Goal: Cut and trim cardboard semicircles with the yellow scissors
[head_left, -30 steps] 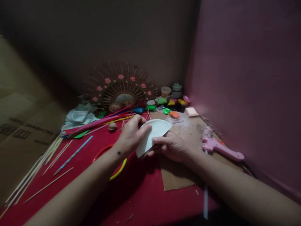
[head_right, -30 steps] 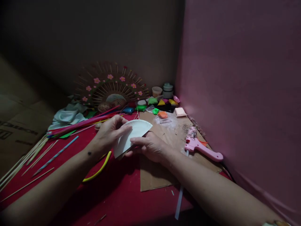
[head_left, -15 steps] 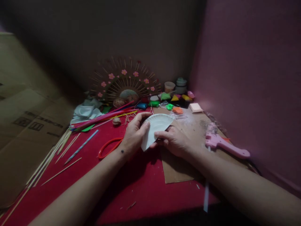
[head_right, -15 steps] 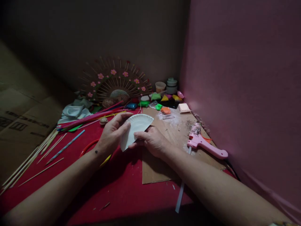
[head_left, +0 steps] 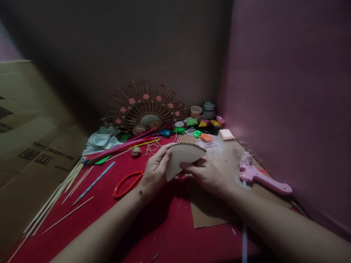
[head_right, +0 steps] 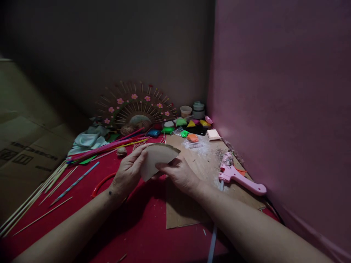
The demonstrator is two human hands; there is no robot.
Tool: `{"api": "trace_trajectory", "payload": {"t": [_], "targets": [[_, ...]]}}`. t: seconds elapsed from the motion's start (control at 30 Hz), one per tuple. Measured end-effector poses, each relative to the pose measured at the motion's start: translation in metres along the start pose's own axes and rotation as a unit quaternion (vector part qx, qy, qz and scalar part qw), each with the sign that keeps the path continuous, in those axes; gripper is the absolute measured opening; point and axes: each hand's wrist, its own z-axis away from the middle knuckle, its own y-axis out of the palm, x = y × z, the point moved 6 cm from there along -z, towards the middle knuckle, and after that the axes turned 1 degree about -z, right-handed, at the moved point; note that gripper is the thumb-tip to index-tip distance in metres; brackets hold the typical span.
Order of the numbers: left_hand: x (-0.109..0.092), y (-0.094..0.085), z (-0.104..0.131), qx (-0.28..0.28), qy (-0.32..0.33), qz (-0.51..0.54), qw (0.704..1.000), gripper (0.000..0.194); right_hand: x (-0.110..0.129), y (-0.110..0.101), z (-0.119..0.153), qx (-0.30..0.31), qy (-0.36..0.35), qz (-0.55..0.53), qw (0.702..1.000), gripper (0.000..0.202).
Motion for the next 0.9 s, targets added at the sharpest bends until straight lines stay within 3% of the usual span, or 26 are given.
{"api": "trace_trajectory", "payload": {"t": [0.2, 0.4, 0.53, 0.63, 0.77, 0.83, 0.9], "targets": [[0.007, 0.003, 0.001, 0.016, -0.071, 0.024, 0.997, 0.035, -0.003, 0.004, 0.001, 0.033, 0.006, -0.018, 0.999, 0.025], [0.007, 0.001, -0.002, 0.014, -0.034, 0.011, 0.999, 0.026, -0.003, 0.004, 0.000, 0.039, 0.028, -0.042, 0.998, 0.027], [0.011, -0.007, -0.011, -0.032, -0.039, 0.016, 0.999, 0.020, -0.005, 0.004, 0.001, 0.041, 0.055, -0.031, 0.997, 0.034], [0.011, -0.039, -0.025, -0.098, -0.056, 0.032, 0.993, 0.021, -0.005, 0.000, 0.002, 0.003, 0.072, -0.027, 0.997, 0.026], [0.006, -0.120, -0.032, -0.167, -0.089, 0.012, 0.982, 0.023, -0.001, -0.004, 0.003, -0.053, 0.073, -0.029, 0.995, 0.018], [0.008, -0.162, -0.024, -0.212, -0.106, -0.008, 0.972, 0.025, 0.000, -0.004, 0.002, -0.062, 0.078, -0.035, 0.994, 0.016], [0.018, -0.191, -0.012, -0.222, -0.140, -0.028, 0.964, 0.023, -0.002, -0.004, 0.002, -0.069, 0.083, -0.033, 0.994, 0.015]]}}
